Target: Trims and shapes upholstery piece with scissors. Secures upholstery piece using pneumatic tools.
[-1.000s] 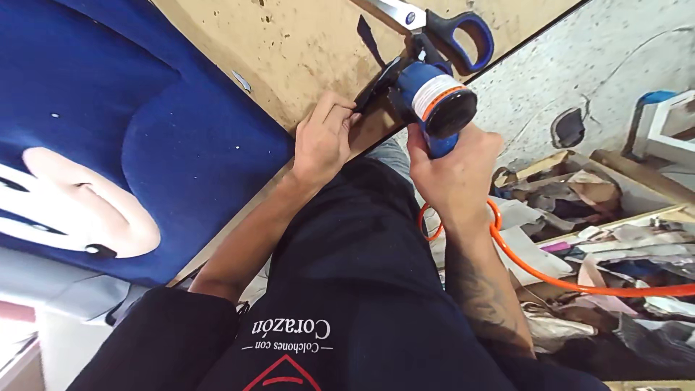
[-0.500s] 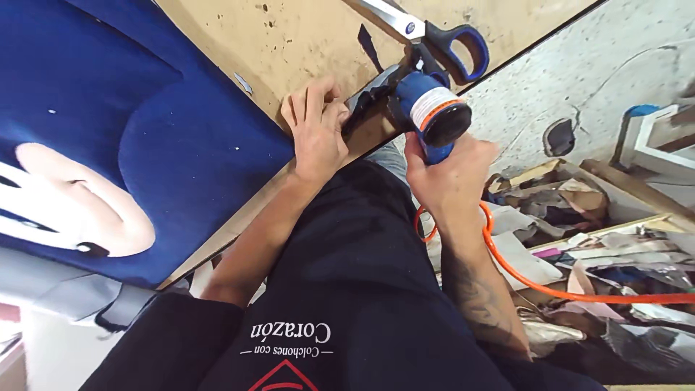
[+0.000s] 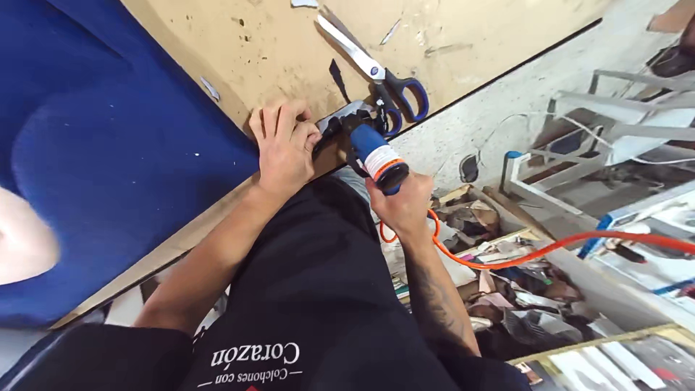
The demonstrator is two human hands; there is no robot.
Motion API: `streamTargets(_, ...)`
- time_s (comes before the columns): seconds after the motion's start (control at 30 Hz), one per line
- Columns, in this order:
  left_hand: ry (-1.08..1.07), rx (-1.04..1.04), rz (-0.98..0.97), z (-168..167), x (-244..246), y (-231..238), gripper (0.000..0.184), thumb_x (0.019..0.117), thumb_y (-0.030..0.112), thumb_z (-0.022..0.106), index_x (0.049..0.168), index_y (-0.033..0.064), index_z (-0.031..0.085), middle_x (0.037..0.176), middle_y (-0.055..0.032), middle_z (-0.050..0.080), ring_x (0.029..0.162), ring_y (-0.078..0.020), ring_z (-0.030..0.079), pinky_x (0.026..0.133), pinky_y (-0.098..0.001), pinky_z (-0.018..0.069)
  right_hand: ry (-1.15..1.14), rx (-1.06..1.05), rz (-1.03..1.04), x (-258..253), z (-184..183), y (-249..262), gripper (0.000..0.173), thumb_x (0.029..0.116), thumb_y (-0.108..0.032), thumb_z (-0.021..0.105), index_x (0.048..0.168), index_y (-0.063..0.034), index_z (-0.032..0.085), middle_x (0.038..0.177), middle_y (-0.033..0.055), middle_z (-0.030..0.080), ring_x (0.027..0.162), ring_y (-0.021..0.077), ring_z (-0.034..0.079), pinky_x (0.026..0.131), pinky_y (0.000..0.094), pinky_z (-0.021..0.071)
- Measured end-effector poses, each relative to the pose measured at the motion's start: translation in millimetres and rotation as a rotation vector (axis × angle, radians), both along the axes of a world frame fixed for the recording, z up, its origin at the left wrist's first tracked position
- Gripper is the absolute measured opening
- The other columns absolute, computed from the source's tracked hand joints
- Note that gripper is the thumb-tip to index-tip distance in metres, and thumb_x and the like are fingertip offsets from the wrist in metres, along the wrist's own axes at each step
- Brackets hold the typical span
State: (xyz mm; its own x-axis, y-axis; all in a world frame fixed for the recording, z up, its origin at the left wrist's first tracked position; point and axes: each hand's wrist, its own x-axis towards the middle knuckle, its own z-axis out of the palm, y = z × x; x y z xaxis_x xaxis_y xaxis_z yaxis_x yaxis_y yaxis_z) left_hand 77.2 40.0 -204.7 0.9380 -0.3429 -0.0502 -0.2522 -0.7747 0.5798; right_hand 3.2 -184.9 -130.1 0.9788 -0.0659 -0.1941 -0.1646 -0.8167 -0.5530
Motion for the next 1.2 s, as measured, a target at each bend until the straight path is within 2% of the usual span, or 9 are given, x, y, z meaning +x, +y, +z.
streamTargets(0.1,-0.041,-0.009,-0.007,-0.7,-2.4,2.0,0.023,0.1048,0.029,0.054,0.101,0.0158,0.074,0.125,-0.0081,0.066,0.13,-0.0326,0.052,0.114,-0.0594,0.0269,0.002,-0.028,0.018,-3.6,5.0,4.0,0.028,0.0883,-0.027,0.073,0.104,-0.0041,0.072,0.076,0.0089,0.072,0.064,0.0172,0.07,0.055,0.0372,0.0559)
streamTargets(0.27,-0.113,-0.025,-0.038,-9.1,-5.0,3.9,0.025,0.1063,0.03,0.055,0.1,0.0141,0.073,0.123,-0.0079,0.067,0.125,-0.0319,0.055,0.113,-0.0579,0.0283,0.077,-0.074,0.093,-15.9,30.7,20.8,0.032,0.0879,-0.028,0.072,0.107,-0.0036,0.073,0.075,0.0101,0.072,0.062,0.0201,0.069,0.053,0.038,0.0541)
streamTargets(0.5,-0.135,-0.038,-0.077,-13.2,-4.7,4.9,0.025,0.1061,0.031,0.056,0.1,0.0133,0.073,0.123,-0.0087,0.067,0.125,-0.0313,0.055,0.114,-0.0569,0.0276,0.103,-0.124,0.137,-7.6,33.0,24.7,0.034,0.0876,-0.03,0.07,0.11,-0.0048,0.072,0.077,0.0093,0.072,0.06,0.0218,0.067,0.049,0.0401,0.0496)
streamTargets(0.7,-0.043,-0.094,-0.077,-6.3,-3.6,4.2,0.025,0.1057,0.029,0.055,0.099,0.0121,0.073,0.126,-0.0114,0.065,0.13,-0.0328,0.053,0.117,-0.0592,0.0245,0.077,-0.181,0.072,-2.7,14.5,6.3,0.034,0.0882,-0.028,0.07,0.112,-0.0032,0.071,0.079,0.0115,0.072,0.063,0.0242,0.069,0.052,0.0428,0.0524)
streamTargets(0.87,-0.02,-0.115,-0.081,6.1,2.1,15.2,0.024,0.105,0.026,0.056,0.099,0.0092,0.072,0.126,-0.0158,0.063,0.128,-0.0351,0.052,0.114,-0.0592,0.0291,0.072,-0.101,0.014,-6.2,1.9,3.7,0.032,0.0882,-0.029,0.071,0.109,-0.0045,0.072,0.078,0.0104,0.073,0.065,0.0212,0.07,0.056,0.0403,0.0546)
streamTargets(1.03,-0.05,-0.032,-0.159,8.0,3.6,19.6,0.024,0.106,0.024,0.056,0.103,0.0061,0.072,0.131,-0.016,0.064,0.129,-0.0336,0.055,0.116,-0.0575,0.0295,0.12,-0.084,0.037,-12.4,27.5,9.6,0.034,0.0889,-0.029,0.071,0.111,-0.0028,0.072,0.074,0.0114,0.071,0.06,0.0231,0.067,0.051,0.0419,0.0515)
streamTargets(1.2,-0.13,-0.008,-0.187,1.7,1.0,17.1,0.024,0.1059,0.023,0.056,0.102,0.0058,0.072,0.125,-0.0141,0.067,0.125,-0.0318,0.058,0.115,-0.056,0.0317,0.024,-0.125,-0.008,-14.4,44.5,13.5,0.036,0.0894,-0.028,0.071,0.114,-0.0012,0.071,0.078,0.0129,0.072,0.062,0.0224,0.068,0.053,0.039,0.0515)
